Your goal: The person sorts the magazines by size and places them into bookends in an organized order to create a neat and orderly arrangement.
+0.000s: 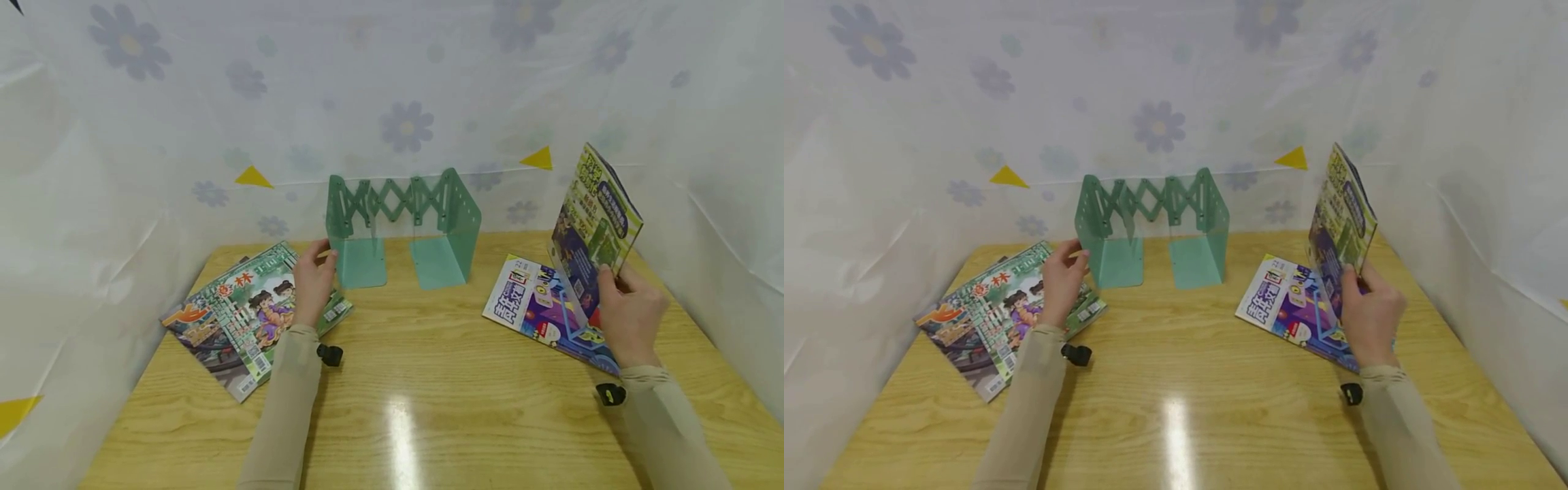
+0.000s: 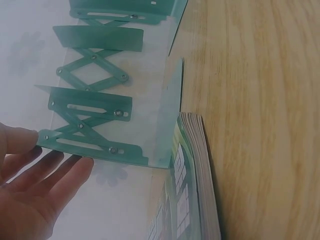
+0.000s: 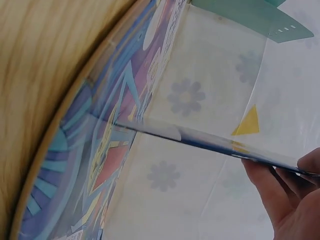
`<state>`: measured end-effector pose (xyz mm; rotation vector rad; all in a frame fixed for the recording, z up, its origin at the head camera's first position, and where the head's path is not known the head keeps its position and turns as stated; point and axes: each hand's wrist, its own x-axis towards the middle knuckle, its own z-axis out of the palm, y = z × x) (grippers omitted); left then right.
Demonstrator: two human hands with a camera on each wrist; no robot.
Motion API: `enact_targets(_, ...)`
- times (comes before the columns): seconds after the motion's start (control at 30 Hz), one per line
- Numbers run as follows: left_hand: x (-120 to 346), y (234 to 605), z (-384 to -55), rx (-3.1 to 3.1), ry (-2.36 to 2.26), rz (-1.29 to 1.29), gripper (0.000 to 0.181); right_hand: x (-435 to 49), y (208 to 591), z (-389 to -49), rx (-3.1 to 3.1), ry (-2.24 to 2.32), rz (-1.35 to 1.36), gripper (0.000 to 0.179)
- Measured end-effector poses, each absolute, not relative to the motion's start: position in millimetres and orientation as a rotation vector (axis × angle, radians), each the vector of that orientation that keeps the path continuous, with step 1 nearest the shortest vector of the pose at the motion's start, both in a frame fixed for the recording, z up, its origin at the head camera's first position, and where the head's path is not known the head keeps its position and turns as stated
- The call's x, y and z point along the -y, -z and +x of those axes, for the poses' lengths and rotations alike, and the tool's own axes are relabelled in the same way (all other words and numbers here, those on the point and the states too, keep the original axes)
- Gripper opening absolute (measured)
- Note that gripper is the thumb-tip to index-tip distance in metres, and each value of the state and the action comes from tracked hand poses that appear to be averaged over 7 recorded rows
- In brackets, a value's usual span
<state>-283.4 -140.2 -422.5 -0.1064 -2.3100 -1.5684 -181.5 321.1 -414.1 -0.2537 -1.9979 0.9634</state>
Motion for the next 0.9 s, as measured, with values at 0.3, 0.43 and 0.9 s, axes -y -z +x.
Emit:
enact_targets(0.3, 140.4, 423.3, -284.9, 2.305, 1.570, -0.105, 0.033, -314.9, 414.8, -182.5, 1.970, -0.909, -0.152, 0.022)
enact_targets(0.43, 141.1, 425.7, -285.1, 2.309, 1.577, -0.103, 0.033, -311.8, 415.6, -182.6, 1.981, -0.903, -0.135, 0.018)
enact_targets(0.9, 141.3, 425.3, -283.0, 2.298, 1.594, -0.117, 0.034, -305.8, 415.8, -176.2, 2.002, -0.937, -0.135, 0.013)
